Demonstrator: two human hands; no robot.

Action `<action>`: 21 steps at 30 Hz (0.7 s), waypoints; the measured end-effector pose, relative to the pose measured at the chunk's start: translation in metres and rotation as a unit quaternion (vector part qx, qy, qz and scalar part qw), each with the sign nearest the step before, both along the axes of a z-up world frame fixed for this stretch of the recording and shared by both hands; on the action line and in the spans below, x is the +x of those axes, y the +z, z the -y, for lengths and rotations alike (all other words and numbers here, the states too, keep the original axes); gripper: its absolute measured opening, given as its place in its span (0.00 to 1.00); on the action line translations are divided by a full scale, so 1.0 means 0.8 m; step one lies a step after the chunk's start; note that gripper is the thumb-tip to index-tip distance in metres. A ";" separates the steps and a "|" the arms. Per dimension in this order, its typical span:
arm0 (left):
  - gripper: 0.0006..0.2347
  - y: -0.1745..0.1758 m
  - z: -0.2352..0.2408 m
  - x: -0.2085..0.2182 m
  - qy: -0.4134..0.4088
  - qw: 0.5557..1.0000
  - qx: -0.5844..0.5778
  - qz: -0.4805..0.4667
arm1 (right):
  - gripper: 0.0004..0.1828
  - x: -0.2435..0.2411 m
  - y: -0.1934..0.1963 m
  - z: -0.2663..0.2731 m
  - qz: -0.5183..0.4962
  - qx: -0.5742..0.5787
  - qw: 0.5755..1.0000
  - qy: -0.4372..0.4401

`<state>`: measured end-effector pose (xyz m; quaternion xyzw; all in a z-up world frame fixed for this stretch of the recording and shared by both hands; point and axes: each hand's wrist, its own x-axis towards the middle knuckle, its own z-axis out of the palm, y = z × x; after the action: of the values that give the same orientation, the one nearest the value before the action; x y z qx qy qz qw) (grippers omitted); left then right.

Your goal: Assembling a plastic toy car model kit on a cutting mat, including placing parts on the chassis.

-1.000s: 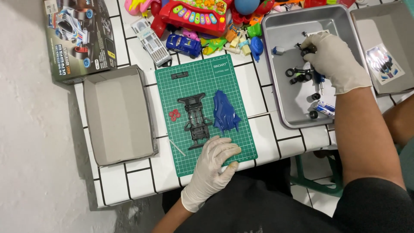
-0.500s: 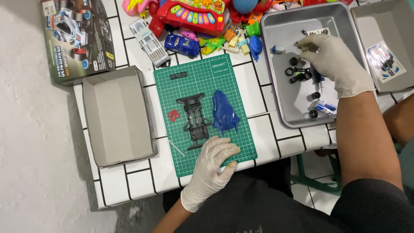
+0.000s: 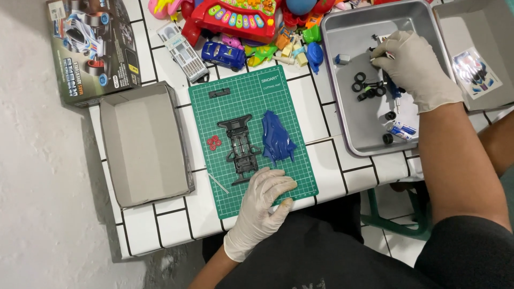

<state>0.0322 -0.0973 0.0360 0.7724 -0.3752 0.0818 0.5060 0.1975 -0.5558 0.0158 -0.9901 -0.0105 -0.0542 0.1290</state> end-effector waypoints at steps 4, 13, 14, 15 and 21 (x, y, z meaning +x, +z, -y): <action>0.11 -0.002 0.000 0.000 0.002 1.000 -0.006 0.006 | 0.07 -0.036 0.106 -0.087 -0.018 0.195 0.979 -0.064; 0.10 -0.004 0.000 0.000 -0.001 1.000 -0.006 0.004 | 0.11 -0.047 0.106 -0.093 -0.186 0.149 0.967 -0.090; 0.10 -0.004 0.000 0.000 0.000 1.000 -0.008 0.001 | 0.12 -0.046 0.104 -0.092 -0.197 0.137 0.966 -0.096; 0.11 -0.004 0.000 0.000 0.001 1.000 -0.010 -0.003 | 0.13 -0.045 0.101 -0.090 -0.207 0.125 0.965 -0.102; 0.10 -0.002 0.000 0.000 0.000 1.000 -0.014 0.002 | 0.11 -0.043 0.101 -0.097 -0.227 0.076 0.961 -0.135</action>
<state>0.0325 -0.0971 0.0345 0.7649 -0.3754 0.0888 0.5159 0.1632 -0.4781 0.0962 -0.9559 0.1569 0.1546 0.1945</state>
